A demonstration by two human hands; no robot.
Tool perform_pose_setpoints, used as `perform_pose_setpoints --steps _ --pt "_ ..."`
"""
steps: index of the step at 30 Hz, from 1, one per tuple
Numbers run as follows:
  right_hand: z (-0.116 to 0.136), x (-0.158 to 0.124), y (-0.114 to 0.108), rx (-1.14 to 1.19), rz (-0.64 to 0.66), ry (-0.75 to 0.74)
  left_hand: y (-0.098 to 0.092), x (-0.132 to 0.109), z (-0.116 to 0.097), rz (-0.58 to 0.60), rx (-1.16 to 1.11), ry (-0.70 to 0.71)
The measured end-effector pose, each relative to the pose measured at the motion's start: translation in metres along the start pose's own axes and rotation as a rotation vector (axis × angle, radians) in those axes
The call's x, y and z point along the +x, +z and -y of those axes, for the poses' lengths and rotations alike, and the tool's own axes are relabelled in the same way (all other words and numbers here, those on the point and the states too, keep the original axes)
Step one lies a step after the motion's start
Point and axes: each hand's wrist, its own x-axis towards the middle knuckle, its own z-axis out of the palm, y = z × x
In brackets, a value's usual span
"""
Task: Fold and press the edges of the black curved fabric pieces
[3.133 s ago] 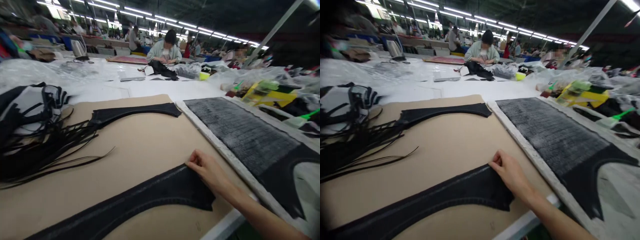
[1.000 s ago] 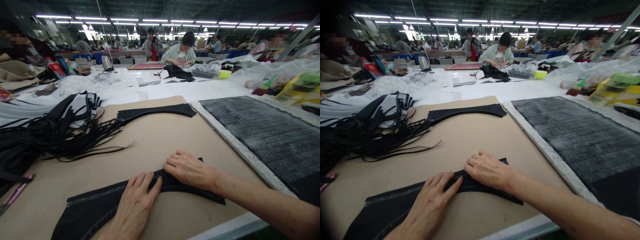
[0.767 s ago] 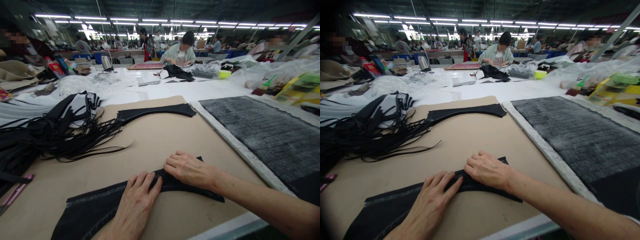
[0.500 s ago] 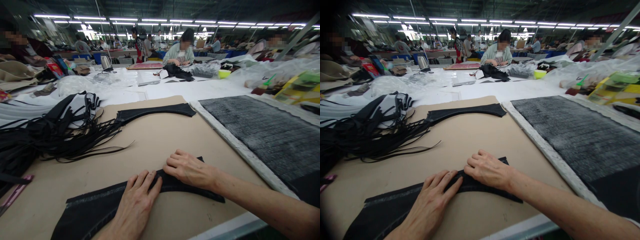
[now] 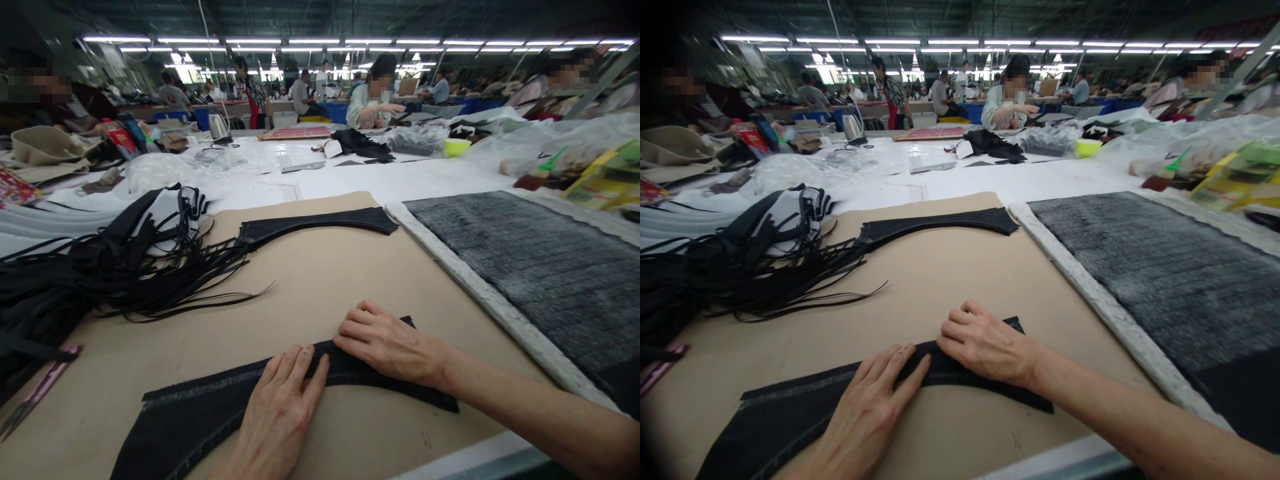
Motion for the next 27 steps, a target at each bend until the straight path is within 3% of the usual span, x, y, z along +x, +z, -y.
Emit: perform_pose_setpoints --steps 6,13,22,27 --pt "0.009 0.008 0.001 0.062 -0.072 0.116 -0.009 0.003 -0.003 -0.067 -0.018 -0.002" --pt "0.025 0.035 0.000 0.184 0.001 0.230 0.008 -0.020 -0.018 -0.193 -0.086 -0.175" --pt "0.029 0.055 0.013 0.030 -0.005 0.106 -0.005 -0.019 -0.013 -0.125 0.011 -0.128" --pt "0.032 0.054 0.020 -0.026 -0.069 0.040 0.002 -0.022 -0.017 -0.151 0.000 -0.180"
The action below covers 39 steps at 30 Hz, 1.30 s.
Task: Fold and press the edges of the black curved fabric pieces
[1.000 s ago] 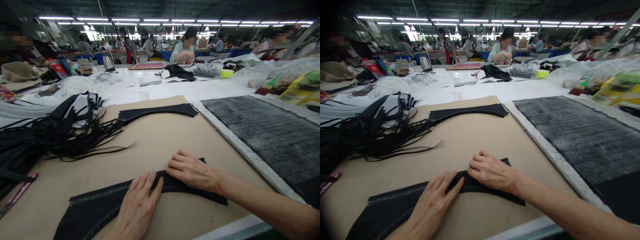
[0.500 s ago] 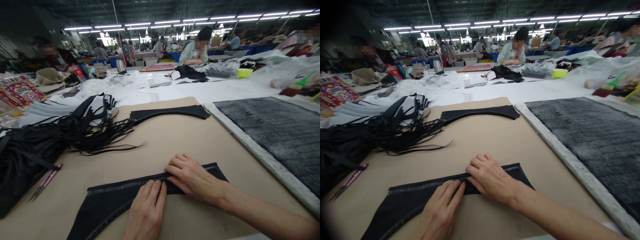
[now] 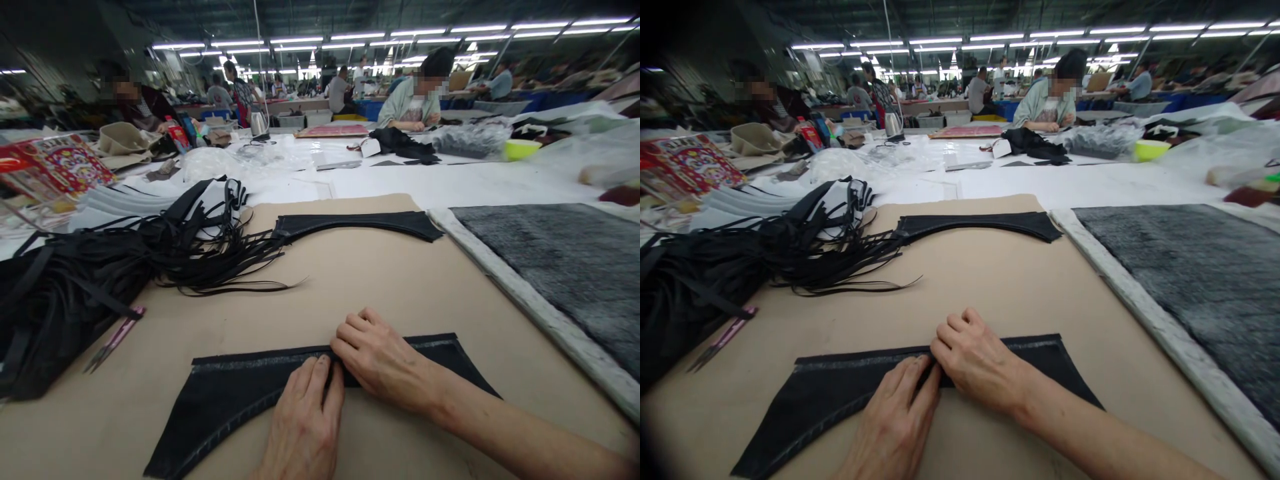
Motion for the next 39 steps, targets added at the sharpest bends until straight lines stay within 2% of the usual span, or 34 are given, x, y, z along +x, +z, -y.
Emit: perform_pose_setpoints --steps 5,9,16,24,29,39 --pt "0.003 -0.001 0.005 -0.023 -0.097 -0.043 0.015 -0.011 -0.009 -0.051 -0.067 -0.127" --pt "0.003 -0.001 0.006 -0.026 -0.142 -0.062 0.019 -0.015 -0.011 -0.036 -0.074 -0.126" --pt "0.003 -0.001 0.006 -0.005 -0.126 -0.034 0.010 -0.008 -0.009 -0.050 -0.041 -0.101" --pt "0.002 0.003 0.008 -0.033 -0.146 -0.050 -0.003 0.003 -0.001 -0.018 0.011 -0.002" --pt "0.004 0.001 0.007 -0.028 -0.201 -0.053 -0.005 0.004 -0.001 -0.019 0.011 -0.008" --pt "0.006 -0.001 0.006 -0.061 -0.231 -0.081 -0.001 0.003 -0.003 -0.029 0.001 -0.024"
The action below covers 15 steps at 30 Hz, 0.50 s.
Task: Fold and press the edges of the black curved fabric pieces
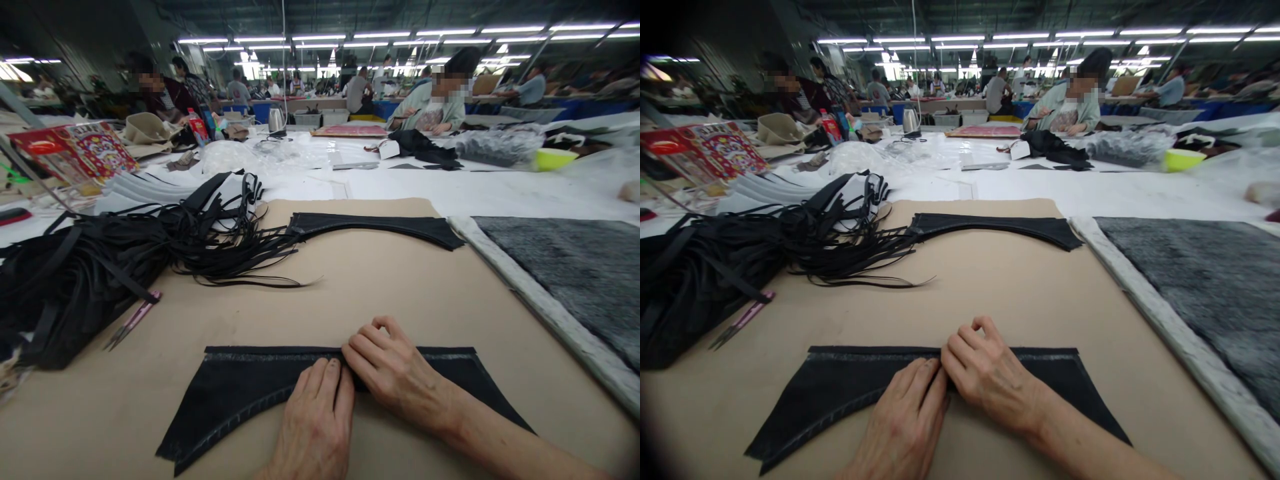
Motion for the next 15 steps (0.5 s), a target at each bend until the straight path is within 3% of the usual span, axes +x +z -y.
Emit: perform_pose_setpoints --steps 12,15 --pt "0.001 -0.003 0.001 0.012 0.006 0.003 0.010 -0.007 -0.007 -0.046 -0.022 -0.114" --pt "0.001 -0.003 0.001 0.012 0.010 0.010 0.008 -0.006 -0.005 -0.019 -0.010 -0.082"
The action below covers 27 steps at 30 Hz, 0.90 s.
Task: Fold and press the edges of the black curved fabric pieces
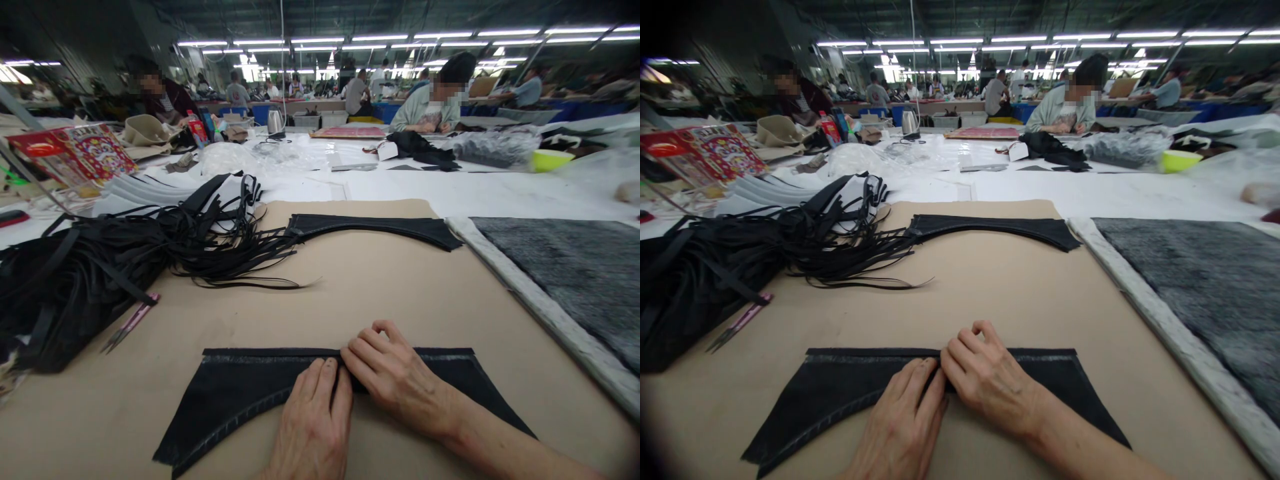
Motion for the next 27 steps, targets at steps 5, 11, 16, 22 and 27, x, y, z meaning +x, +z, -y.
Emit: perform_pose_setpoints --steps 5,11,16,22,27 --pt "-0.0011 0.0002 0.0005 0.009 -0.010 0.028 -0.0074 0.0053 0.0042 0.036 0.023 0.067" --pt "0.0002 0.0006 -0.0022 0.017 -0.036 0.045 -0.0057 0.0050 0.0035 0.044 0.020 0.067" --pt "0.0004 0.0001 -0.0025 0.015 -0.043 0.039 -0.0058 0.0050 0.0040 0.032 0.029 0.081" --pt "0.0002 -0.0002 0.0010 0.013 -0.043 0.042 -0.0076 0.0068 0.0053 0.045 0.021 0.081" --pt "0.0012 -0.0024 0.0028 0.029 -0.021 0.045 -0.0018 0.0004 0.0019 -0.005 -0.006 0.044"
